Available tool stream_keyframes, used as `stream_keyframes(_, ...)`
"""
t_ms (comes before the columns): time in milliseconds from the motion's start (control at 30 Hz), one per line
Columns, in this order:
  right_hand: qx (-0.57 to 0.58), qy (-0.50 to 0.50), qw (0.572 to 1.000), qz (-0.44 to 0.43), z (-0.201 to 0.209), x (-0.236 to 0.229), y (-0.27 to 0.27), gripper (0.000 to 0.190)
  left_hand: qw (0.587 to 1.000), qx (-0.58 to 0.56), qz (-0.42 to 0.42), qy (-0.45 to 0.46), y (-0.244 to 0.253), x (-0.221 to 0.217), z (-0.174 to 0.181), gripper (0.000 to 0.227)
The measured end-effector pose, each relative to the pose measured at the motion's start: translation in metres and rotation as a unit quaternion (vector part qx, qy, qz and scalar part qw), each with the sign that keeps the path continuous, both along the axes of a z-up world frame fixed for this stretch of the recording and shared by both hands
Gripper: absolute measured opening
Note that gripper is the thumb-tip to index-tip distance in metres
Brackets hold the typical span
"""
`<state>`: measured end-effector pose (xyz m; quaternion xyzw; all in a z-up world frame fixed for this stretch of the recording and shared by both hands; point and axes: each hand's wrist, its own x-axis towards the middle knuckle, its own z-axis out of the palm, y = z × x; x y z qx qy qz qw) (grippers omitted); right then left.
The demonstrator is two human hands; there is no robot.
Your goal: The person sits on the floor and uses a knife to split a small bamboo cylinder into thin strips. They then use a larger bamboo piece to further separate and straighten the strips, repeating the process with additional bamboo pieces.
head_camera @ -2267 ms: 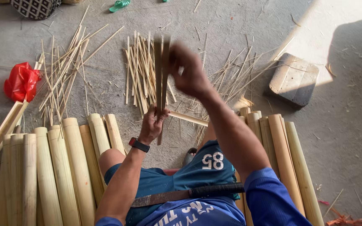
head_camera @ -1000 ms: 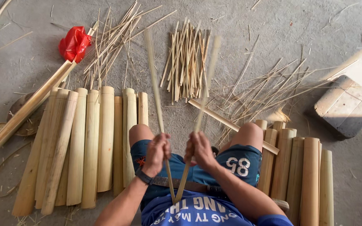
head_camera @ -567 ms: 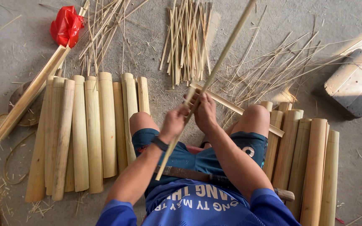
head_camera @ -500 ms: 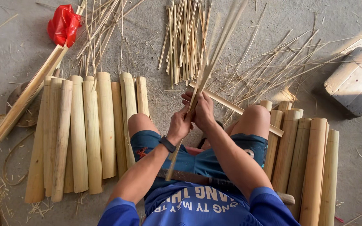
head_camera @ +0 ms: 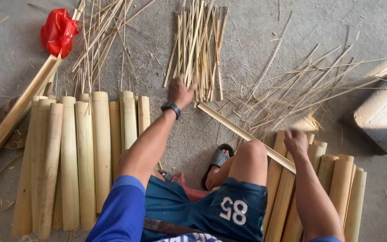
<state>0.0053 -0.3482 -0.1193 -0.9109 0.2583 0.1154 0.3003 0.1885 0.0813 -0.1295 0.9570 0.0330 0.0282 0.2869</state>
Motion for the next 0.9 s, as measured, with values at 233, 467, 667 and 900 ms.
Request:
stream_keyframes(233,-0.120,0.332,0.935,-0.042,-0.043,-0.078,-0.001,0.096,0.967,-0.049,-0.046,0.247,-0.005,-0.071,-0.079,0.056)
stream_keyframes(467,-0.202,0.224,0.951,-0.065,-0.053,-0.084,0.007,0.084,0.957,-0.071,-0.123,0.253,-0.011,-0.117,-0.109,0.045)
stream_keyframes(667,-0.223,0.297,0.926,0.076,-0.060,-0.088,-0.013,0.042,0.953,-0.126,-0.128,0.246,-0.009,-0.147,-0.101,0.045)
stream_keyframes(900,-0.043,0.218,0.963,0.154,-0.030,-0.071,-0.041,0.036,0.958,-0.114,-0.158,0.209,-0.036,-0.160,-0.051,0.046)
